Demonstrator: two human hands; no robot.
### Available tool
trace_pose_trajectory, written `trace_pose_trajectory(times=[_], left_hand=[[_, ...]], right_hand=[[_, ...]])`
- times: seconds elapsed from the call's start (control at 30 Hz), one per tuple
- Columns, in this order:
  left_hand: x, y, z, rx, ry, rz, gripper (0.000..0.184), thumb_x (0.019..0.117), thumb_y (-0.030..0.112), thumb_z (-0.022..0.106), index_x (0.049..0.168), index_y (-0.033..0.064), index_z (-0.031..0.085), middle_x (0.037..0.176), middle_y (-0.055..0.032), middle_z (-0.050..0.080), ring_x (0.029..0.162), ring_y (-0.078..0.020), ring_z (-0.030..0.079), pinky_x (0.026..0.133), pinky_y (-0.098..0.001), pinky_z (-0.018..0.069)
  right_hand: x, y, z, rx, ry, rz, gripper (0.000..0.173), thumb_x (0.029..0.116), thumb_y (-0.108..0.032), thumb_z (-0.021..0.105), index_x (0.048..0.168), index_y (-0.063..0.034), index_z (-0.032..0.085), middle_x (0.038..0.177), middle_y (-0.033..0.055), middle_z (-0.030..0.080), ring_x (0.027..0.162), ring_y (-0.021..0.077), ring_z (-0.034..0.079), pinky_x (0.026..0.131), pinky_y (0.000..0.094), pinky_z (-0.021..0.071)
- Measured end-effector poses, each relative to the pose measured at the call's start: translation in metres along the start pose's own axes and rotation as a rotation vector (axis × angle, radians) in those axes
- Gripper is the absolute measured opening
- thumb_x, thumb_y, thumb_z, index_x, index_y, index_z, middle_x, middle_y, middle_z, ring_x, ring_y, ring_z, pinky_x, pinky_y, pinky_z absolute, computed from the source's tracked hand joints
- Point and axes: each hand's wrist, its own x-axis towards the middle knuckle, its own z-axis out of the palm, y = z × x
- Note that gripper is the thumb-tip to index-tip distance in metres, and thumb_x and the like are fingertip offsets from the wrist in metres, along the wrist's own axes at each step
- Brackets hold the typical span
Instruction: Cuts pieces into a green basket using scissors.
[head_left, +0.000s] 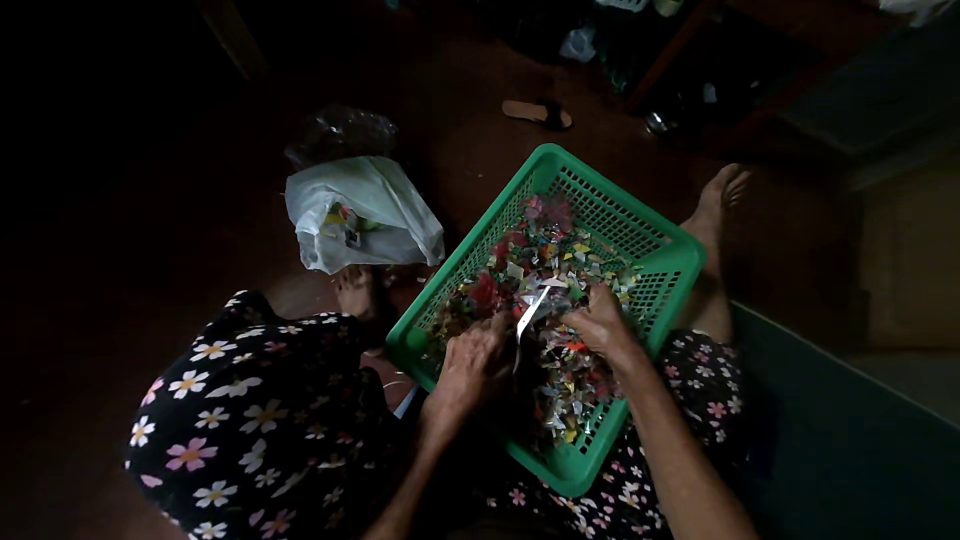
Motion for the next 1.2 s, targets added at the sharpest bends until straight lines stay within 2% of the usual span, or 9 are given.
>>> trace_pose_trajectory(times=[0.13,0.3,0.43,0.6,0.77,0.83,0.9,1.03,1.2], left_hand=[[0.004,0.003,0.006,-0.054,-0.003,0.036,0.063,0.0939,0.014,0.067,0.151,0.0003,0.044,0.137,-0.0255,0.059,0.125,-0.0432,0.058,0.096,-0.0583,0.0498],[0.008,0.007,0.008,0.091,0.048,-0.058,0.029,0.1012,0.014,0.055,0.125,0.0025,0.066,0.099,-0.0235,0.072,0.094,-0.0438,0.07,0.081,-0.0593,0.0526],[0.001,0.0,-0.006,0.046,0.052,-0.043,0.025,0.0981,0.017,0.061,0.117,0.0032,0.07,0.092,-0.0224,0.072,0.091,-0.0441,0.07,0.079,-0.0613,0.0518],[-0.022,-0.009,-0.029,-0.046,0.015,0.006,0.048,0.0989,0.021,0.064,0.139,-0.0045,0.056,0.119,-0.0281,0.066,0.112,-0.046,0.064,0.095,-0.0644,0.0474],[-0.027,-0.012,-0.038,-0.032,0.333,0.083,0.05,0.0897,0.014,0.071,0.136,0.0009,0.059,0.091,-0.0181,0.07,0.079,-0.0374,0.068,0.07,-0.0585,0.0529],[-0.027,-0.011,-0.04,-0.018,0.359,0.04,0.049,0.0881,0.012,0.072,0.134,0.002,0.06,0.086,-0.017,0.069,0.077,-0.0372,0.068,0.068,-0.0583,0.0523],[-0.024,-0.012,-0.038,-0.001,0.332,-0.006,0.04,0.0898,0.012,0.072,0.127,0.0016,0.063,0.083,-0.0172,0.069,0.077,-0.0377,0.068,0.069,-0.0586,0.0525],[-0.014,-0.008,-0.032,0.032,0.2,-0.119,0.028,0.0974,0.02,0.066,0.119,0.0034,0.069,0.092,-0.0203,0.072,0.087,-0.0414,0.07,0.077,-0.0616,0.0532],[0.003,-0.006,-0.01,0.055,0.042,-0.128,0.038,0.0993,0.023,0.062,0.132,0.0035,0.063,0.114,-0.0229,0.07,0.106,-0.0427,0.068,0.088,-0.0611,0.0524]], right_hand=[[-0.006,0.001,0.008,-0.102,-0.021,-0.083,0.037,0.0801,-0.009,0.084,0.111,0.0032,0.069,0.103,0.0194,0.071,0.099,0.0296,0.068,0.092,0.052,0.0538],[-0.006,-0.002,0.02,-0.127,-0.109,0.013,0.04,0.085,-0.013,0.081,0.118,0.0049,0.064,0.107,0.0206,0.069,0.102,0.0301,0.066,0.094,0.0512,0.0517],[-0.006,-0.008,-0.009,-0.365,0.067,-0.14,0.031,0.0863,-0.01,0.08,0.111,0.0052,0.069,0.1,0.0265,0.069,0.097,0.0433,0.066,0.085,0.0641,0.0499],[-0.014,-0.019,-0.04,-0.797,0.017,-0.163,0.057,0.0865,-0.033,0.083,0.128,0.0028,0.065,0.143,0.0237,0.054,0.123,0.0468,0.057,0.101,0.0684,0.0404],[-0.044,-0.005,0.055,-0.721,0.014,-0.757,0.042,0.0882,-0.008,0.073,0.13,-0.001,0.068,0.149,0.0239,0.053,0.133,0.0485,0.053,0.111,0.0755,0.0283],[-0.041,0.006,0.088,-0.694,-0.105,-0.896,0.044,0.0931,-0.025,0.069,0.131,-0.003,0.068,0.142,0.0214,0.06,0.132,0.0457,0.056,0.11,0.0762,0.0284],[-0.027,0.004,0.092,-0.741,-0.263,-0.76,0.05,0.0969,-0.028,0.066,0.14,-0.0043,0.061,0.148,0.0204,0.055,0.138,0.046,0.049,0.112,0.0771,0.021],[0.008,0.004,0.038,-0.776,-0.137,-0.361,0.052,0.1014,-0.032,0.064,0.15,-0.0164,0.052,0.157,0.0188,0.043,0.133,0.0458,0.053,0.099,0.0657,0.0473],[0.026,0.02,-0.002,-0.518,0.092,-0.262,0.032,0.1033,-0.015,0.06,0.128,0.0057,0.062,0.125,0.0283,0.064,0.114,0.0455,0.064,0.097,0.0624,0.0496]])
